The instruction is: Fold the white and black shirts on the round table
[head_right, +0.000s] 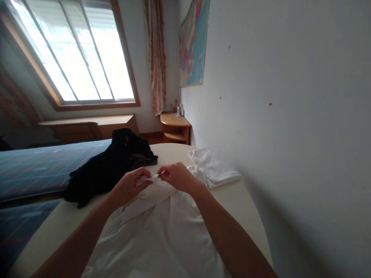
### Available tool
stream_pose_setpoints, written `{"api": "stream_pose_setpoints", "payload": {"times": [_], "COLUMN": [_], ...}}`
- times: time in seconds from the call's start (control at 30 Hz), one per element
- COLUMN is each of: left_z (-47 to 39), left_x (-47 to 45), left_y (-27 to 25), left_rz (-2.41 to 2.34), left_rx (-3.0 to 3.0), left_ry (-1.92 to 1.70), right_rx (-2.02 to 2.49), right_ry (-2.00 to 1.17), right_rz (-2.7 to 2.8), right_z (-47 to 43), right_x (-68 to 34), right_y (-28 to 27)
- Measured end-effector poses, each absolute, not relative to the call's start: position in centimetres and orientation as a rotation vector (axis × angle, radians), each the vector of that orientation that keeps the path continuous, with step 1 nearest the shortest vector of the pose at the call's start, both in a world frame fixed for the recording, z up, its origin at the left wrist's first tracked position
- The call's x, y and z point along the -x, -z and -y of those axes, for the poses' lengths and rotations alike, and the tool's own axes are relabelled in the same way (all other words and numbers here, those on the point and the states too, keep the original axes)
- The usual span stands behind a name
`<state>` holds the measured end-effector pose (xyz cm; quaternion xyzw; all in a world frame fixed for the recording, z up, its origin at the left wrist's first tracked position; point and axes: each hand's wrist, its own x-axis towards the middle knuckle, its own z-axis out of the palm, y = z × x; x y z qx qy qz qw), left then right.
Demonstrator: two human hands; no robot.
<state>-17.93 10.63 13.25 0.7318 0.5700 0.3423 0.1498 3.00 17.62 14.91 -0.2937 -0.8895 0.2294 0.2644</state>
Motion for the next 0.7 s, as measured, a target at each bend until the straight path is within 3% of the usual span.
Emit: {"api": "stream_pose_setpoints", "payload": {"times": [0.43, 0.7], "left_z": [-10.83, -10.84], "left_x": [18.35, 17.99], "left_y": [-13.12, -13.17], "left_rz": [-1.695, -1.798], "left_rx": [-1.997, -1.936], "left_ry": [-1.088, -1.14], "right_rx": [0.775, 0.784], "right_ry": [-0.507, -0.737], "right_rz": [2.25, 2.287], "right_z": [-18.3, -17.82], "right_x": [-2.79, -2.57], "right_y": [-14.5, -14.17]}}
